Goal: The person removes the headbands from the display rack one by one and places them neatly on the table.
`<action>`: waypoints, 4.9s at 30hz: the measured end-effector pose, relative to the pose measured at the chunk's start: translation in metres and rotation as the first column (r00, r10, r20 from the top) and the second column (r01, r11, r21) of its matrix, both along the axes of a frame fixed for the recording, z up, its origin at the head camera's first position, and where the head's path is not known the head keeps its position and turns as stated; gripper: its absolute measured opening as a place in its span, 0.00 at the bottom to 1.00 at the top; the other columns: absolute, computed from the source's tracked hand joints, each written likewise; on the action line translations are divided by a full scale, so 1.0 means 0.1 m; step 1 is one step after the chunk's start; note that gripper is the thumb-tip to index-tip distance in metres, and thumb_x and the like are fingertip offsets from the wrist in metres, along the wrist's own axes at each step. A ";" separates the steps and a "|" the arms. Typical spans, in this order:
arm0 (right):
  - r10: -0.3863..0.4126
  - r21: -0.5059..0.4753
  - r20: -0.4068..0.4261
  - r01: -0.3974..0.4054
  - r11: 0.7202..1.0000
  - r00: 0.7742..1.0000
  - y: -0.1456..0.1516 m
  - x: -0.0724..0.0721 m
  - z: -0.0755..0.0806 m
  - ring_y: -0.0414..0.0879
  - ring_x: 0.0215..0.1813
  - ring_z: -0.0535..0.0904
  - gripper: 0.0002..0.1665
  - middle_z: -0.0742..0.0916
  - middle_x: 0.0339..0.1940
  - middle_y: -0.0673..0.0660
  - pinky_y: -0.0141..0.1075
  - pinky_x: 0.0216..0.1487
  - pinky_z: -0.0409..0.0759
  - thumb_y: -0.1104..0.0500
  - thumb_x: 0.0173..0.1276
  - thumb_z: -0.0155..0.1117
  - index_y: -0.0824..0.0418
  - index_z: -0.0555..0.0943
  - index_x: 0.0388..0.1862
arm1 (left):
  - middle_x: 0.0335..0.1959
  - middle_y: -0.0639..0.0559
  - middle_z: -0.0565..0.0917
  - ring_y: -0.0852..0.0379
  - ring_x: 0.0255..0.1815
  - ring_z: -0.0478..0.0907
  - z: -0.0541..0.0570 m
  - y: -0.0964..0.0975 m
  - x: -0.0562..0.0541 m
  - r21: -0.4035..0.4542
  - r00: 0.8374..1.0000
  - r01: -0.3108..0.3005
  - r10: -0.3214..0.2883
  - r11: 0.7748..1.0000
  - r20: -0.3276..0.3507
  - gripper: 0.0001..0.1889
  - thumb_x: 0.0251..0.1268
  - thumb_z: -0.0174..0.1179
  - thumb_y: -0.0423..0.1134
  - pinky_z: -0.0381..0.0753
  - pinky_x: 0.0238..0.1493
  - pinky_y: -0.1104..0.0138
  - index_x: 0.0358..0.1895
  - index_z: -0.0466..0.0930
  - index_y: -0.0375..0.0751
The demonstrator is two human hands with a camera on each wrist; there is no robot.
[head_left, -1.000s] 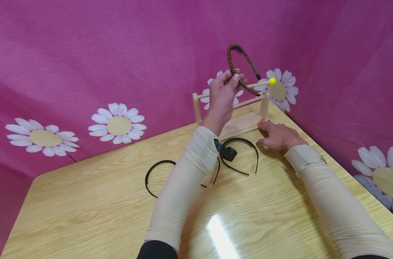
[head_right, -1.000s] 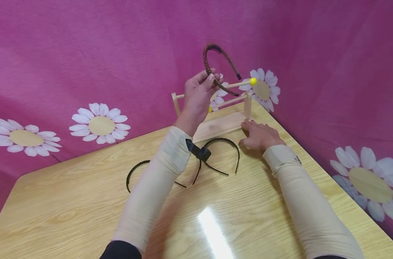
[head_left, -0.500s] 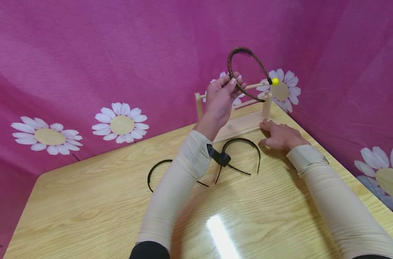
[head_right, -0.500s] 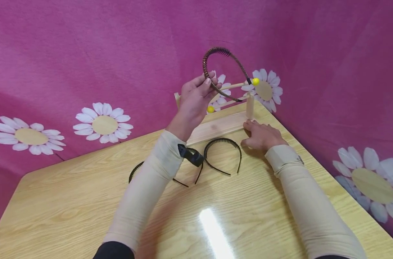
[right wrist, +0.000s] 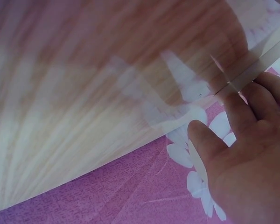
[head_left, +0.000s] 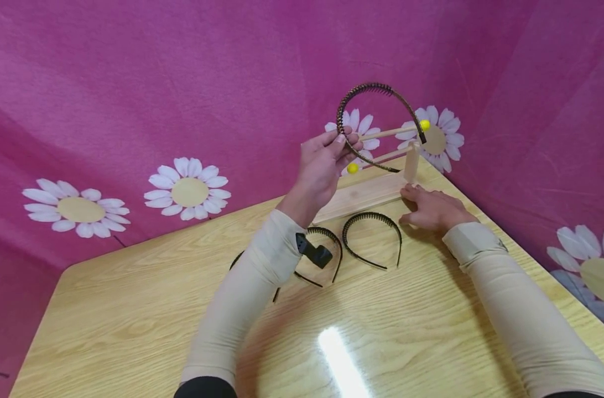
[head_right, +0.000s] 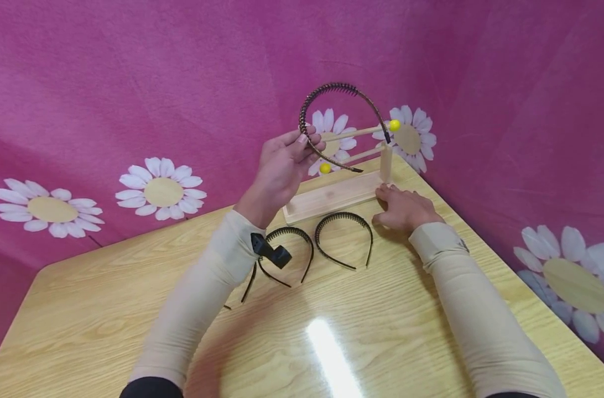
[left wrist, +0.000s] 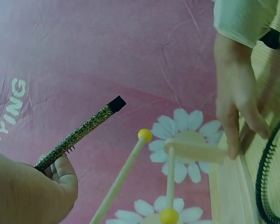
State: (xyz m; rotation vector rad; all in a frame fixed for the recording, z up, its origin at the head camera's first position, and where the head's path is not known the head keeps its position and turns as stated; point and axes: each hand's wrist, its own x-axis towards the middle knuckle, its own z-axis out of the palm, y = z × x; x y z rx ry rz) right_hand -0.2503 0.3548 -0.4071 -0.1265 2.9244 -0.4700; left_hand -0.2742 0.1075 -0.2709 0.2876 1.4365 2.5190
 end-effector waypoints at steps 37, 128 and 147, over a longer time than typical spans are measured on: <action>0.046 -0.006 -0.018 -0.046 0.999 0.999 -0.01 -0.01 -0.02 0.73 0.76 0.53 0.54 0.57 0.80 0.67 0.66 0.71 0.55 0.23 0.72 0.36 0.60 0.58 0.81 | 0.55 0.30 0.80 0.46 0.54 0.82 -0.36 -0.90 0.15 -0.224 0.987 0.079 -0.045 0.971 0.152 0.19 0.79 0.46 0.25 0.81 0.56 0.64 0.67 0.70 0.24; 0.084 0.046 -0.038 -0.083 0.996 0.996 0.02 -0.05 -0.03 0.75 0.69 0.64 0.54 0.59 0.78 0.72 0.72 0.63 0.60 0.22 0.71 0.41 0.59 0.58 0.79 | 0.42 0.42 0.87 0.52 0.45 0.86 -1.00 -2.69 0.54 -0.237 0.962 0.019 0.047 0.971 0.271 0.20 0.79 0.44 0.25 0.78 0.60 0.60 0.68 0.63 0.18; 0.087 0.044 -0.031 -0.085 0.995 0.996 0.01 -0.07 -0.04 0.75 0.70 0.63 0.55 0.59 0.78 0.73 0.73 0.62 0.62 0.22 0.71 0.42 0.59 0.57 0.80 | 0.42 0.42 0.87 0.51 0.45 0.86 -1.04 -3.07 0.53 -0.275 0.946 -0.021 0.108 0.961 0.306 0.21 0.79 0.42 0.24 0.76 0.62 0.59 0.70 0.58 0.18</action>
